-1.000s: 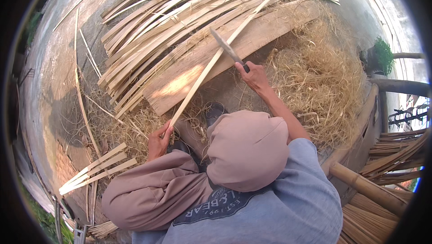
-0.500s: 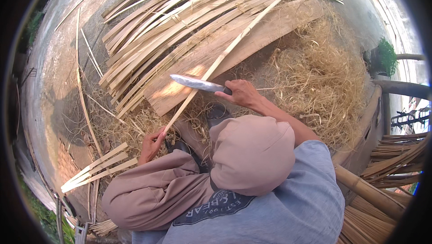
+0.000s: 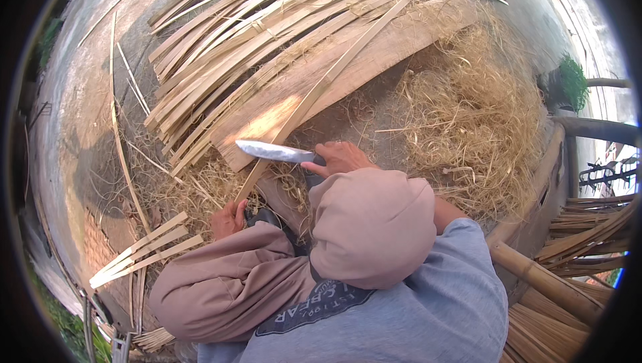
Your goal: The person sits on a straw-covered floor and uses a knife to split long bamboo strips into thinner slats on a wooden board. The person repeatedly positions each strip, splits it, and places the resulting slats into a growing pile.
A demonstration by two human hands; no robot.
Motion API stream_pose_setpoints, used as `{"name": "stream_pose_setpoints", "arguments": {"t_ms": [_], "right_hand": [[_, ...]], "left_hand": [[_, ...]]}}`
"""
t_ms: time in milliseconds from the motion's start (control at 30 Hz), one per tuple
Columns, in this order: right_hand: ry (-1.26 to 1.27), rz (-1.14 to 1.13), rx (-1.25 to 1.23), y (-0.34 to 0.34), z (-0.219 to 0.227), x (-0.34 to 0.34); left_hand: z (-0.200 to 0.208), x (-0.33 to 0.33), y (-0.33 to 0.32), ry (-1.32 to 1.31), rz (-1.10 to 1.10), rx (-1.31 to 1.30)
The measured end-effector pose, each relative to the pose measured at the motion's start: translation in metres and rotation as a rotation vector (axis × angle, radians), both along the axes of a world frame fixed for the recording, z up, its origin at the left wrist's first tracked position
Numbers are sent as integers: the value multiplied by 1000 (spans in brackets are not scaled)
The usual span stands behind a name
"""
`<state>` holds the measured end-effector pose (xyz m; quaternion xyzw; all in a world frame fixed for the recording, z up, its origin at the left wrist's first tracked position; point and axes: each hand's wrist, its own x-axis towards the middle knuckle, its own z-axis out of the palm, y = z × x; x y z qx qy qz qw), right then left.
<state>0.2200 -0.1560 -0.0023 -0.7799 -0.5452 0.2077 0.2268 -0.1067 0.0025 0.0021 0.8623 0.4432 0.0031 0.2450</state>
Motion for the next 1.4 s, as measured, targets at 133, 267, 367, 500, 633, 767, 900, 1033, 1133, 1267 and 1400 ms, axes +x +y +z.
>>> {"name": "stream_pose_setpoints", "arguments": {"t_ms": [133,267,367,500,633,767,900,1033,1133,1267,1400], "right_hand": [[48,-357,-86,0,-10,54],[-15,-339,-31,-3,-13,51],[-99,-163,1,-20,-19,53],[13,-699,-66,-8,-6,119],[-86,-35,7,-12,-15,60],[-52,-776,-52,-17,-16,182],[206,-637,-174,-14,17,172],[823,-620,-22,-23,1,122],[1054,-669,37,-19,-12,111],[969,-727,-96,-7,-19,80],[943,-550,-236,-18,-12,62]], "left_hand": [[-1,8,-11,31,51,63],[-6,14,-7,-27,41,2],[-1,6,-5,-40,52,-7],[-8,3,-13,36,76,-30],[-9,-8,-7,76,79,-18],[-7,-34,-4,34,74,-117],[5,-42,26,101,146,-544],[24,-41,50,109,144,-620],[47,-53,60,130,209,-728],[27,-72,65,171,162,-664],[26,-66,63,150,118,-584]]}}
